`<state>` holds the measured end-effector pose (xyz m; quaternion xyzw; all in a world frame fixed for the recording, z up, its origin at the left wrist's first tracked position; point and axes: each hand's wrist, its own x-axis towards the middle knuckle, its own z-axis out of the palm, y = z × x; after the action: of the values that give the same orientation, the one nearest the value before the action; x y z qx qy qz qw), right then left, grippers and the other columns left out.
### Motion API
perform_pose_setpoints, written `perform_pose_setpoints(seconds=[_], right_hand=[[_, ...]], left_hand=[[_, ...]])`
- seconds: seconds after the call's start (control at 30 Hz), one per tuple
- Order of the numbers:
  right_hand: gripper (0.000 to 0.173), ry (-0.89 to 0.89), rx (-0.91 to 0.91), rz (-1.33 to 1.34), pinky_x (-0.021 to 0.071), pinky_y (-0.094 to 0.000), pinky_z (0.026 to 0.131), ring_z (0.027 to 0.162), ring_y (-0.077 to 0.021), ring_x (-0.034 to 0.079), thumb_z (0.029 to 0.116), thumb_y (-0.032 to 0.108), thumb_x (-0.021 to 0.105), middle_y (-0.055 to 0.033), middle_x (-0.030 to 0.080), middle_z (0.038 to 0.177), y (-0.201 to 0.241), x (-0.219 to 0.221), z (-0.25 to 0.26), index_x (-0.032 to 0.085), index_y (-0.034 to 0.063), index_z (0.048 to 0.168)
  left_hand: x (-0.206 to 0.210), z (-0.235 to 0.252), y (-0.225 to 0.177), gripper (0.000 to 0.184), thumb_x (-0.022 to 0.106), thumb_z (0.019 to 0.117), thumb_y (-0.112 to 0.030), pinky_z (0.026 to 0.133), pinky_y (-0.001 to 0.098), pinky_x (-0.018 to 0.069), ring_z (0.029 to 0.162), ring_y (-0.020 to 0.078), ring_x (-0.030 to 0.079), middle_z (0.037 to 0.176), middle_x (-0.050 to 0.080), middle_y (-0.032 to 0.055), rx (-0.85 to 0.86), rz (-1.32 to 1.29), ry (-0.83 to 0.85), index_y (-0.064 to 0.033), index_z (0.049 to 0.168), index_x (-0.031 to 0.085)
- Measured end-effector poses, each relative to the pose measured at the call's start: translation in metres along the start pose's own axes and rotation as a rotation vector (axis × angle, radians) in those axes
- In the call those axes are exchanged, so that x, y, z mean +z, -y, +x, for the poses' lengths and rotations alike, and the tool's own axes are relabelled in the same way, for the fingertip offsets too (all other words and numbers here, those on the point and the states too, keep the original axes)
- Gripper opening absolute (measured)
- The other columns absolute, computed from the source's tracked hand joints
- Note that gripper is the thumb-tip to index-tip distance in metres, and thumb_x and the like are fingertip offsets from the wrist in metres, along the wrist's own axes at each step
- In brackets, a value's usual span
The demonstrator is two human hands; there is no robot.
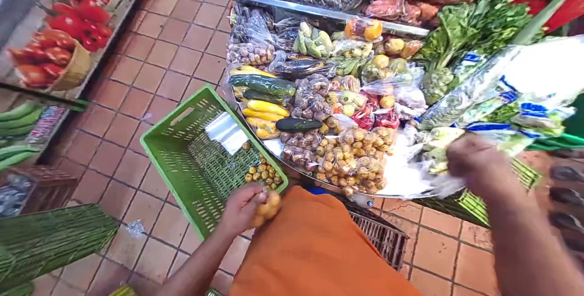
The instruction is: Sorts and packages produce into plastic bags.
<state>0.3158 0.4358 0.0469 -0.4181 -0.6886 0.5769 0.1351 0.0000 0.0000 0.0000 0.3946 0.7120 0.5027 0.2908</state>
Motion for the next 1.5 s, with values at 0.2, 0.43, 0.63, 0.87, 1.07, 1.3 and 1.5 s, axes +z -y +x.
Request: perform_pose_setpoints(seconds=[0.2, 0.43, 0.63, 0.87, 1.07, 1.3, 1.5], right_hand=[[0.111, 0.691, 0.136, 0.368, 0.0556, -0.0254, 0.07, 0.098, -0.0056, 0.067, 0.0743, 0.056, 0.08, 0.0006, 0.065, 0.136, -0.07, 0.179, -0.017, 0.024, 0.0149, 0.16], [0.102, 0.492, 0.098, 0.879, 0.0418, -0.0175, 0.045, 0.053, -0.0003, 0.049, 0.0748, 0.042, 0.087, 0.0048, 0.065, 0.095, -0.103, 0.172, 0.002, 0.023, 0.0224, 0.152], [0.091, 0.306, 0.207, 0.849, 0.0435, -0.0171, 0.044, 0.055, 0.0006, 0.054, 0.0693, 0.053, 0.088, 0.0087, 0.069, 0.089, -0.13, 0.133, 0.006, 0.041, 0.0217, 0.14], [0.089, -0.008, 0.138, 0.662, 0.0506, -0.0211, 0.048, 0.062, -0.0038, 0.062, 0.0709, 0.058, 0.085, 0.0054, 0.072, 0.093, -0.184, 0.027, 0.045, 0.047, 0.014, 0.139], [0.057, -0.057, 0.374, 0.313, 0.0377, -0.0226, 0.042, 0.05, -0.0054, 0.047, 0.0949, 0.03, 0.068, -0.0026, 0.068, 0.089, -0.223, 0.006, 0.096, 0.049, 0.014, 0.146], [0.052, -0.093, 0.403, -0.005, 0.0508, -0.0316, 0.062, 0.073, -0.0117, 0.059, 0.108, 0.041, 0.046, -0.0098, 0.067, 0.115, -0.232, 0.038, 0.101, 0.047, 0.0105, 0.149], [0.062, -0.343, 0.48, -0.207, 0.0551, -0.0444, 0.073, 0.079, -0.0215, 0.066, 0.1051, 0.055, 0.045, -0.0155, 0.072, 0.109, -0.222, -0.003, 0.101, 0.053, 0.0063, 0.144]], left_hand=[[0.09, 0.11, -0.027, 0.022, 0.054, 0.1049, -0.022, 0.085, 0.0318, 0.0579, 0.091, 0.0081, 0.068, 0.096, 0.072, -0.0017, -0.018, -0.47, -0.09, -0.0094, 0.096, 0.07], [0.171, 0.171, -0.038, 0.02, 0.047, 0.1059, -0.008, 0.081, 0.0298, 0.0587, 0.083, 0.0101, 0.068, 0.09, 0.071, 0.0013, -0.16, -0.783, -0.003, -0.0069, 0.097, 0.065], [0.212, 0.186, -0.032, 0.027, 0.052, 0.1059, -0.013, 0.1, 0.0385, 0.055, 0.111, 0.0184, 0.066, 0.121, 0.069, 0.0098, -0.038, -0.66, 0.231, 0.003, 0.126, 0.06], [0.164, 0.184, 0.006, 0.034, 0.052, 0.1042, -0.017, 0.098, 0.0406, 0.058, 0.109, 0.0224, 0.07, 0.12, 0.071, 0.0129, -0.208, -0.334, 0.233, 0.006, 0.129, 0.059], [0.115, 0.124, 0.07, 0.031, 0.051, 0.1029, -0.012, 0.091, 0.0403, 0.0607, 0.098, 0.0224, 0.073, 0.115, 0.072, 0.0142, -0.515, -0.223, 0.051, 0.005, 0.127, 0.06], [0.081, 0.064, 0.093, 0.029, 0.05, 0.1041, -0.013, 0.087, 0.0365, 0.0609, 0.096, 0.0198, 0.073, 0.116, 0.072, 0.0119, -0.667, -0.141, -0.129, 0.0026, 0.127, 0.061], [0.063, 0.028, 0.101, 0.03, 0.051, 0.1038, -0.014, 0.085, 0.0367, 0.0616, 0.095, 0.0201, 0.073, 0.116, 0.073, 0.0118, -0.695, -0.165, -0.26, 0.0017, 0.127, 0.062]])
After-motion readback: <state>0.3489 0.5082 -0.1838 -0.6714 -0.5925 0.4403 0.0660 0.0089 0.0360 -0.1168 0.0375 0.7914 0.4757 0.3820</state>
